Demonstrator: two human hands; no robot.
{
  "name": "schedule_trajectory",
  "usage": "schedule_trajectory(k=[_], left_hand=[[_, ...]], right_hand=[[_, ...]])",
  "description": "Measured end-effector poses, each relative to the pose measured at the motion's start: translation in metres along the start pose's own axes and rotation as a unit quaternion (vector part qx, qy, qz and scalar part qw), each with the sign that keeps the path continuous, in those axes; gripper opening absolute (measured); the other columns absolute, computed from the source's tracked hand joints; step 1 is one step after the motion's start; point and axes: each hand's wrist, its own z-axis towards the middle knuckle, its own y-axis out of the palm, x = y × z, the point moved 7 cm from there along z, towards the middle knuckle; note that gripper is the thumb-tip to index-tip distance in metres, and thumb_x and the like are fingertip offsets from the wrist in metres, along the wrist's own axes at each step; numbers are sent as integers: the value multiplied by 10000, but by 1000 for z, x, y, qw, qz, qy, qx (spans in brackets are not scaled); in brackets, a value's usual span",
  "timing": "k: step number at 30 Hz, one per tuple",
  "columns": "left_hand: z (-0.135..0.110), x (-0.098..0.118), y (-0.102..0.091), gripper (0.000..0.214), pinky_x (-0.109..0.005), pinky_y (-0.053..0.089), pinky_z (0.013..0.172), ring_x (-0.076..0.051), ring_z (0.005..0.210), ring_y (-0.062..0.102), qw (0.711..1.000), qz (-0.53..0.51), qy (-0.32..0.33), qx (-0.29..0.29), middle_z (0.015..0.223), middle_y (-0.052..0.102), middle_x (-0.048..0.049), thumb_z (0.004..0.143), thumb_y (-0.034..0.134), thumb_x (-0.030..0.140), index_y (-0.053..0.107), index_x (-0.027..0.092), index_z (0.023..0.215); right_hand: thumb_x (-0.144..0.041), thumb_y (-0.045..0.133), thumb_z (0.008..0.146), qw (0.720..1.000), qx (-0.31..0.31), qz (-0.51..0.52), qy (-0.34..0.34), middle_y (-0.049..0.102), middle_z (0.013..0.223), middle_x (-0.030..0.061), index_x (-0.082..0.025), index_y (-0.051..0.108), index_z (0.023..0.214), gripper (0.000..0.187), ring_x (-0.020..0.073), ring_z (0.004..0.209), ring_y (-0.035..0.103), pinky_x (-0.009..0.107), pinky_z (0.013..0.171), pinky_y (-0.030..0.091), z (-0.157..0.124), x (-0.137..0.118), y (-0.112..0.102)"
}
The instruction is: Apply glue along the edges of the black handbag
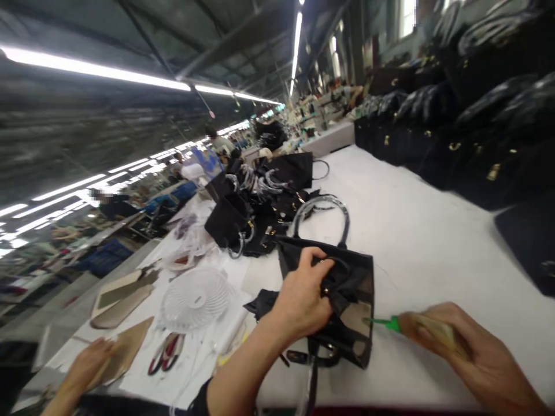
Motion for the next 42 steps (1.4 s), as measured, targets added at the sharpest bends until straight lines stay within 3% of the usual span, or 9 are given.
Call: schedule_trajectory(k=[3,6,11,15,20,26,31,36,42], left_hand=[[2,-2,-1,431,-392,597,852,-185,863,674,1000,12,-4,1,1413,452,-55,829,649,226,622,288,1254],[1,-3,0,438,-398,594,834,-189,862,677,1000,18,-10,-3,1416,453,-55,818,652,211,621,277,1250],[0,-1,-1,421,-402,592,900,-212,966,678,1000,13,-14,2,1409,446,-40,829,643,218,621,279,1245],[-2,-2,-1,441,-419,581,955,-232,1026,671,1000,15,-17,1,1408,441,-43,828,652,212,612,283,1261],[-6,-3,0,413,-410,598,870,-204,923,679,999,21,-28,-3,1414,429,-39,840,659,230,614,307,1243],[-17,0,-1,403,-401,601,853,-180,867,672,999,12,-36,-6,1391,430,-53,834,636,225,623,300,1230],[-35,0,-4,448,-375,612,792,-163,837,674,999,10,-36,-5,1366,441,-62,803,575,169,626,279,1235],[-52,0,-7,501,-331,621,704,-162,828,695,998,47,-16,29,1346,466,-83,754,516,104,617,240,1226],[-73,3,-6,547,-308,646,729,-188,930,713,994,81,24,75,1329,485,-110,737,454,50,604,212,1237]], right_hand=[[-391,659,947,997,-69,-36,29,692,843,10,-278,699,956,121,187,730,693,269,623,569,-8,-2,-2],[-322,611,983,994,-107,-14,11,677,843,2,-286,678,968,77,174,739,685,270,644,566,-5,-7,7],[-288,652,957,998,-49,-41,-29,691,924,20,-291,662,1057,100,195,795,695,301,674,567,-8,-7,-4],[-300,613,986,993,-120,-15,0,668,908,19,-285,656,1042,72,189,800,678,303,683,560,-13,0,1],[-333,652,964,998,-54,-31,14,661,895,24,-272,665,1002,73,194,777,661,307,668,543,-10,-1,-6],[-314,599,994,994,-96,2,44,647,853,6,-268,655,956,82,174,760,649,285,667,531,-15,-4,0],[-336,636,971,998,-40,-22,37,643,866,5,-271,646,978,66,175,757,642,286,657,516,-17,-7,-9],[-337,566,1019,993,-94,14,76,624,856,-11,-274,619,949,108,152,758,634,271,672,512,-23,-6,6],[-339,592,1007,998,-28,-21,50,612,851,-15,-274,619,973,78,144,731,623,271,648,494,-23,-15,-3]])
